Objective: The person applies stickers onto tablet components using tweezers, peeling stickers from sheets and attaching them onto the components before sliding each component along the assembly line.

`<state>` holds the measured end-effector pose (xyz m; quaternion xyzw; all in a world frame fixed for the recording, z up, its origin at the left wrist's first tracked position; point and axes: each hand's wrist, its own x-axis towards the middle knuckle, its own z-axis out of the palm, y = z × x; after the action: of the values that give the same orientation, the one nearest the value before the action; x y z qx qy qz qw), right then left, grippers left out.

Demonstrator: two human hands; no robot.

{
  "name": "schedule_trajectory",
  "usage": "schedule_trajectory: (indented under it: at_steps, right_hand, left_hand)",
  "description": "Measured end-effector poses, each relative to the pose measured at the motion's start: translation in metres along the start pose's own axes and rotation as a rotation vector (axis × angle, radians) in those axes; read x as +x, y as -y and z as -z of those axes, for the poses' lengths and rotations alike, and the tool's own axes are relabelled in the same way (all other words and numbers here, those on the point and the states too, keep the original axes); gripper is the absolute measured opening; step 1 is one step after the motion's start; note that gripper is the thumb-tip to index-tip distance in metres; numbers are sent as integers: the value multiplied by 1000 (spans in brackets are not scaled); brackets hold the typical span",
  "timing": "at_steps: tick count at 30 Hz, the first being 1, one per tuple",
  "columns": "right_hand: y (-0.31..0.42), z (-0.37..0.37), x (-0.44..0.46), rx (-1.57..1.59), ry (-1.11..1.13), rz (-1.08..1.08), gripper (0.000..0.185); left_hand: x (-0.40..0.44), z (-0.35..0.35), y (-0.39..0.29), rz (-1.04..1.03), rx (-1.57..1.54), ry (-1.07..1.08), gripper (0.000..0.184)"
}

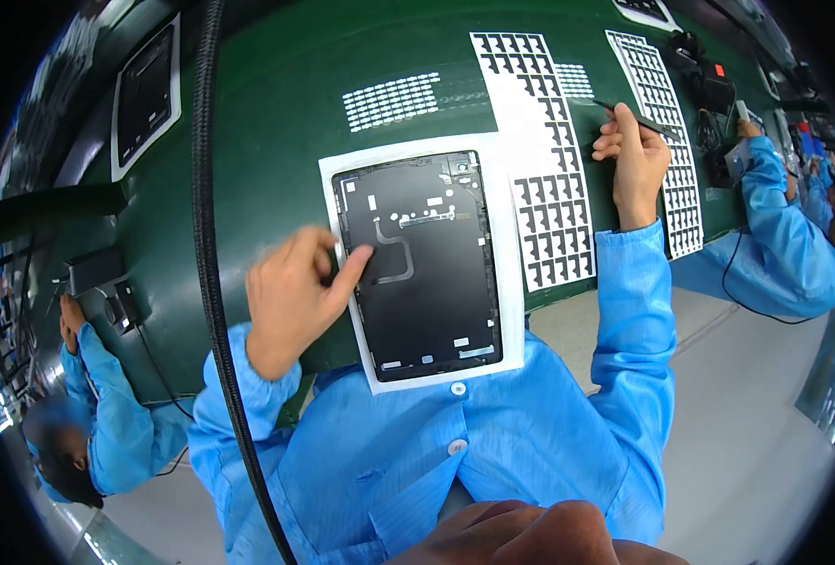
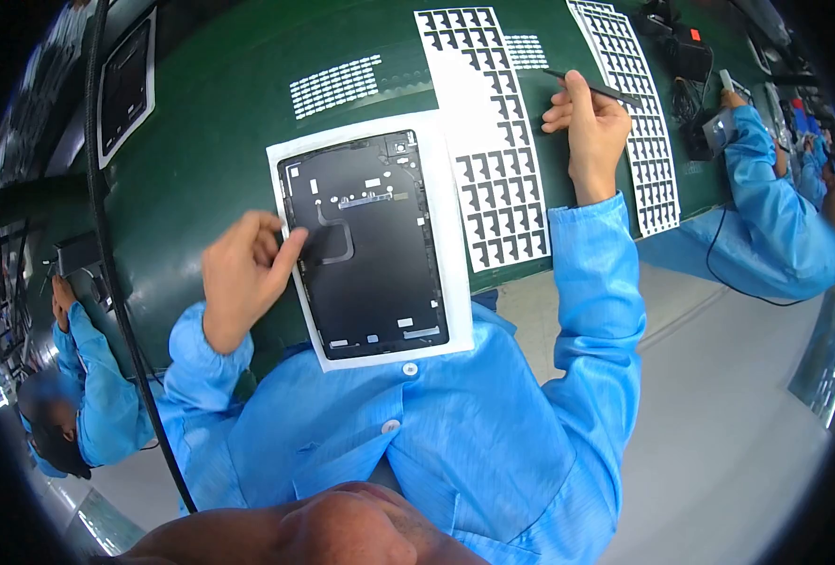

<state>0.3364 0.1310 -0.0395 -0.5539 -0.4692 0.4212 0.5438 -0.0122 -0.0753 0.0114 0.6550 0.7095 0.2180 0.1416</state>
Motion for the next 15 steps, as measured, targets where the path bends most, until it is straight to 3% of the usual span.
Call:
schedule_trajectory:
  at_steps: [3,6,12,15]
  right_hand:
    - [-3,-2,6,3,-7,5,31]
    - [-3,-7,7,-20,-10,4,31]
    - [3,-8,-1,-40,17,3,31]
    - [5,-9,-4,-103,156,-50,33]
  left_hand:
    - [-32,10,-1,189,39,299,39]
    - [-49,6,-6,184,-41,383,44]
    - [-47,4,-9,-24,31,249,35]
    - [-31,12,-30,-131,58,122,29]
